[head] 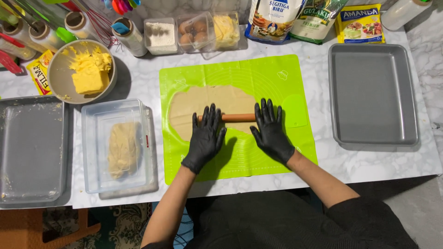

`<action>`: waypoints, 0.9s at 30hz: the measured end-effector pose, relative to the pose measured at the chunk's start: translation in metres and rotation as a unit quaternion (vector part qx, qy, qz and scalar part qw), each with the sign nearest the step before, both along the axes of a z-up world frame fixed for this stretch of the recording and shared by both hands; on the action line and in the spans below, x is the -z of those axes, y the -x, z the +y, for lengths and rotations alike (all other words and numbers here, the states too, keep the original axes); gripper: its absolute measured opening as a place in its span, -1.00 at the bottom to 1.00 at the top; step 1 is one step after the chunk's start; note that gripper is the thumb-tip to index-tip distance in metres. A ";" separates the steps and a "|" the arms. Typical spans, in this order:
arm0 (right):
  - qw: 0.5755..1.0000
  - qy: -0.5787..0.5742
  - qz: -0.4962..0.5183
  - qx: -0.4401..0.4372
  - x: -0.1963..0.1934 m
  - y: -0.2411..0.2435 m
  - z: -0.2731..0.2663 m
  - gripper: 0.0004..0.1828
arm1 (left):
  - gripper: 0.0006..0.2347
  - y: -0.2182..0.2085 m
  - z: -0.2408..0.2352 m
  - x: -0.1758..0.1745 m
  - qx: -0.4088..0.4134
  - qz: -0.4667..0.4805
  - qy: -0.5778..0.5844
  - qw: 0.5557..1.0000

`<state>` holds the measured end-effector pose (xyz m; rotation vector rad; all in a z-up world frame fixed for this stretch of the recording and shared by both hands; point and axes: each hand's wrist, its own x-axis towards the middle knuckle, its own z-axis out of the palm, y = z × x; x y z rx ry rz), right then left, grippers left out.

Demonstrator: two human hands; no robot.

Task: Rolling out dough on a silicone mat and cutting it into thin strips using a manual cutter.

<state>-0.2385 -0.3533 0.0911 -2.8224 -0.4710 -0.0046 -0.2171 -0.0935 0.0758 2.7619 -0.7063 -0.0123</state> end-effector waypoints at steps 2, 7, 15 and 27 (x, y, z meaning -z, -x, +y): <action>1.000 0.001 -0.016 0.014 0.003 -0.040 0.000 -0.25 | -0.45 -0.044 -0.009 0.010 -0.010 -0.014 -0.001 1.000; 0.995 0.008 -0.064 0.075 0.013 -0.139 -0.003 -0.26 | -0.46 -0.144 -0.032 0.019 -0.042 -0.061 -0.040 0.996; 0.994 0.007 -0.061 0.091 0.025 -0.145 -0.007 -0.32 | -0.41 -0.140 -0.033 0.025 -0.071 -0.069 -0.027 0.995; 0.968 -0.064 -0.228 0.081 0.055 -0.188 -0.015 -0.38 | -0.36 -0.175 -0.040 0.007 -0.125 -0.120 -0.025 0.985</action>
